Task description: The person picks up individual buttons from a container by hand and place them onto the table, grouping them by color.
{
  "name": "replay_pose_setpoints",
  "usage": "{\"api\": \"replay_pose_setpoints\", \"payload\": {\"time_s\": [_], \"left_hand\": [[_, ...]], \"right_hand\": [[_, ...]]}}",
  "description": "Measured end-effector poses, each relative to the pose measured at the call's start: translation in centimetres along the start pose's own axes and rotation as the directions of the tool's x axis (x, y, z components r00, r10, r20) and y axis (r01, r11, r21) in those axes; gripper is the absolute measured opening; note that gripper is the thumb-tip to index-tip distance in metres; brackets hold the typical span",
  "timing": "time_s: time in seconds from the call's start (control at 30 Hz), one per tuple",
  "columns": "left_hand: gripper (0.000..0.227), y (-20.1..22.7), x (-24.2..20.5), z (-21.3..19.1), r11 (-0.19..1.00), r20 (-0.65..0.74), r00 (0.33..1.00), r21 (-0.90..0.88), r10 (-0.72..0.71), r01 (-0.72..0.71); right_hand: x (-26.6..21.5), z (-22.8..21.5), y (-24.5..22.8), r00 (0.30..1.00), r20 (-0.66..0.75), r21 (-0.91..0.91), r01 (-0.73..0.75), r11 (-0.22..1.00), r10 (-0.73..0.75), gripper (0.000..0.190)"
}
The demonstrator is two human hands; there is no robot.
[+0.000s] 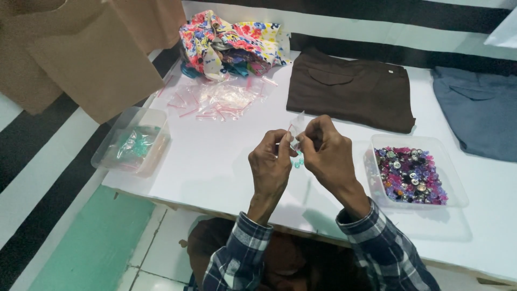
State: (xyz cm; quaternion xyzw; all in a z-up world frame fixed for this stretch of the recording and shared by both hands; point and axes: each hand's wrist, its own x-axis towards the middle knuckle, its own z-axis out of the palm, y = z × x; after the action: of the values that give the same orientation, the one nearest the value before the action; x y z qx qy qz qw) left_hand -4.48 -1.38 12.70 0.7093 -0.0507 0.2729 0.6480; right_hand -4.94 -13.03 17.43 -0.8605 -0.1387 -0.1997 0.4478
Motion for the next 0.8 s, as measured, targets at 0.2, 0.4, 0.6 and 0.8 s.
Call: {"api": "replay_pose_setpoints", "payload": {"time_s": [0.2, 0.4, 0.6, 0.8], "left_hand": [[0.023, -0.5, 0.6, -0.6, 0.982, 0.119, 0.981, -0.096, -0.152, 0.164], [0.010, -0.9, 1.3, -1.2, 0.984, 0.082, 0.982, -0.040, -0.170, 0.174], [0.020, -1.4, 0.0, 0.3, 0.939, -0.034, 0.960, 0.216, 0.280, -0.266], [0.021, -3.9, 0.9, 1.0, 0.974, 0.018, 0.976, 0.051, 0.219, -0.219]], "right_hand": [[-0.2, 0.8, 1.7, 0.986, 0.028, -0.101, 0.166, 0.981, -0.164, 0.011], [0.0, 0.9, 1.1, 0.990, 0.023, -0.097, 0.139, 0.986, -0.137, 0.012], [-0.2, 1.9, 2.4, 0.956, -0.030, -0.180, 0.283, 0.942, -0.293, 0.021], [-0.1, 2.3, 3.2, 0.946, -0.026, -0.190, 0.312, 0.931, -0.323, 0.024]]}}
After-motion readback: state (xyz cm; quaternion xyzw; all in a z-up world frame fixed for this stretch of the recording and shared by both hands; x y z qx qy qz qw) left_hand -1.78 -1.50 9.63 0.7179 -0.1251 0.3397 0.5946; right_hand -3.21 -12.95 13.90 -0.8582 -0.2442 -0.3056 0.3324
